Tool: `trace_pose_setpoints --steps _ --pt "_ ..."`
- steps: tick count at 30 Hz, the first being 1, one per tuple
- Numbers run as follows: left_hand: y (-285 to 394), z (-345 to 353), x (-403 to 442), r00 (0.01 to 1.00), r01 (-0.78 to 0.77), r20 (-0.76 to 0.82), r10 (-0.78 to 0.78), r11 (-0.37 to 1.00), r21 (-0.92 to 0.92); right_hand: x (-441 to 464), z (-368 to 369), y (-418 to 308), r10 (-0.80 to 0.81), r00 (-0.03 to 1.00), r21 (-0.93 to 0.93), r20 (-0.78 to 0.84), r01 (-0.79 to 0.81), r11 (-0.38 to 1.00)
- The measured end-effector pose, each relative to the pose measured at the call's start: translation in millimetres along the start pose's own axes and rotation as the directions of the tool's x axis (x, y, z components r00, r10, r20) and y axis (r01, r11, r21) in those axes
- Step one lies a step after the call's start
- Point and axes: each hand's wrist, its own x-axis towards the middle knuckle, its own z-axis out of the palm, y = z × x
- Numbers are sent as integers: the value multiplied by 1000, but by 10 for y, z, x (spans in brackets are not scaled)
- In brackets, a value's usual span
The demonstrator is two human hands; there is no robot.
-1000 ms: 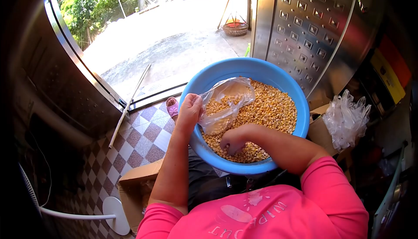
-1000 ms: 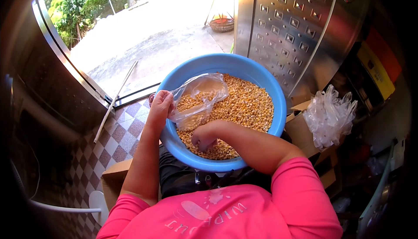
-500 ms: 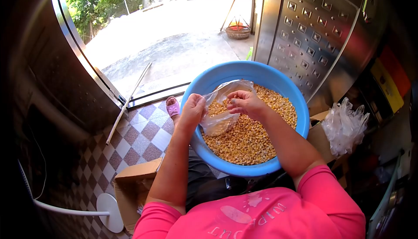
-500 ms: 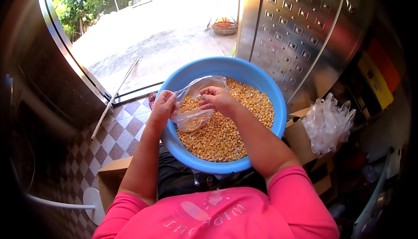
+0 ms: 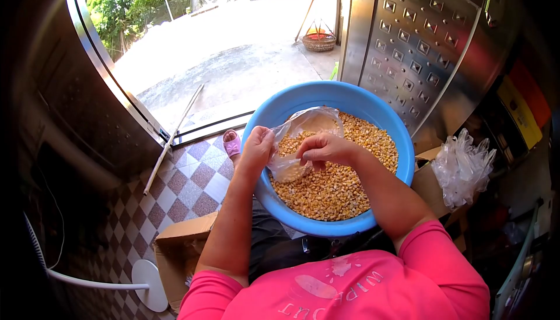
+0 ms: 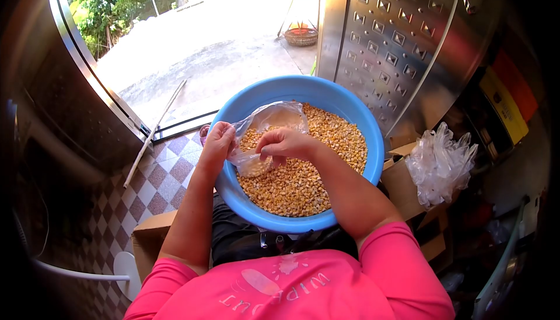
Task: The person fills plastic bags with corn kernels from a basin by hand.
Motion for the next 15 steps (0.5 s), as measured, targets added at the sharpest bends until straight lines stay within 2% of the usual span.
trace_pose_setpoints --steps 1,2,4,5,7,8,9,11,12,14,15 --pt "6 1 -2 1000 -1 1 1 1000 1 -30 52 -38 74 992 -64 102 -67 996" --pt "14 2 -7 1000 9 1 -9 1000 0 -16 108 -20 72 992 -64 101 -66 996" --pt "6 -4 -9 1000 20 2 -20 1000 0 29 272 33 187 947 -297 262 -105 949" --pt "-19 -10 2 1000 15 1 -15 1000 -5 53 363 56 185 947 -295 262 -104 950" --pt "-51 -21 19 1000 9 4 -9 1000 -8 88 548 105 214 955 -473 206 -94 876" --pt "-62 -31 23 1000 10 6 -10 1000 -13 166 590 267 212 956 -473 204 -93 876" --pt "-68 -36 27 1000 10 7 -10 1000 -18 312 592 533 181 945 -557 274 2 830" --pt "-77 -37 29 1000 7 8 -7 1000 -22 352 694 543 204 933 -753 296 96 651" --pt "-78 -37 29 1000 5 8 -5 1000 -26 342 713 550 204 933 -753 296 97 651" --pt "-74 -44 28 1000 5 14 -5 1000 -23 300 753 489 351 885 -780 307 23 625" --pt "-73 -46 28 1000 6 21 -5 1000 -21 267 765 452 350 885 -780 307 23 625"
